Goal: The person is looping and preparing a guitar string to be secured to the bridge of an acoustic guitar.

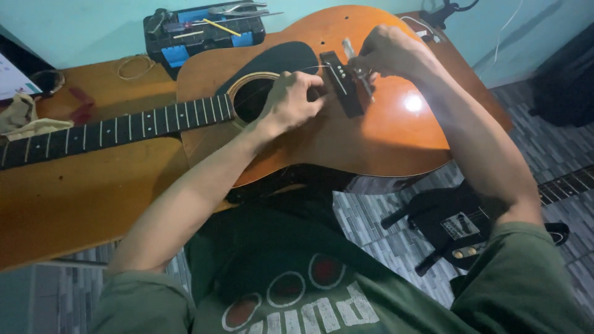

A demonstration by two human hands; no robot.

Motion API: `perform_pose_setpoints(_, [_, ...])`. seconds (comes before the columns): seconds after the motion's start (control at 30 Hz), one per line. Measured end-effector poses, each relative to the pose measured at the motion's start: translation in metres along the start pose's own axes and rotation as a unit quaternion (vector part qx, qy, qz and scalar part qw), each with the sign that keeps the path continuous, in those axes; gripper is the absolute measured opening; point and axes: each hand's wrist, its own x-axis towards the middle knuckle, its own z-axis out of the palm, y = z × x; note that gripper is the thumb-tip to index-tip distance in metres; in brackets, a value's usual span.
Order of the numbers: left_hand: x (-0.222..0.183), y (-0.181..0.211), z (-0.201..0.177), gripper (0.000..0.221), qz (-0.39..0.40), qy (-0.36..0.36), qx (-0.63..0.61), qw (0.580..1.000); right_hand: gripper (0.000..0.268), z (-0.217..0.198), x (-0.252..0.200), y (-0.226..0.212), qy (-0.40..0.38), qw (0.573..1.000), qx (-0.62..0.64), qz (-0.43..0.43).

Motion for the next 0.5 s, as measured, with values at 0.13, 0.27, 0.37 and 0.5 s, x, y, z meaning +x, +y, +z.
perform_pose_setpoints(0.13, [-0.005, -0.024, 0.019, 0.022, 0.105, 0.093, -0.023, 0.99, 0.014, -0.01, -0.004, 0.025, 0.004, 0.924, 0.321, -0.21])
perform_pose_setpoints(0.27, [-0.007, -0.017, 0.019, 0.012, 0.056, 0.087, 0.026, 0.994, 0.042, 0.017, 0.015, 0.044, 0.032, 0.868, 0.432, -0.242])
perform_pose_setpoints(0.37, [-0.009, -0.008, 0.013, 0.015, 0.031, 0.069, -0.022, 0.997, 0.037, 0.04, 0.013, 0.04, 0.108, 0.832, 0.472, -0.272])
perform_pose_setpoints(0.5, [-0.009, -0.013, 0.017, 0.015, 0.025, 0.067, -0.014, 0.997, 0.026, 0.046, 0.001, 0.03, 0.15, 0.82, 0.439, -0.336])
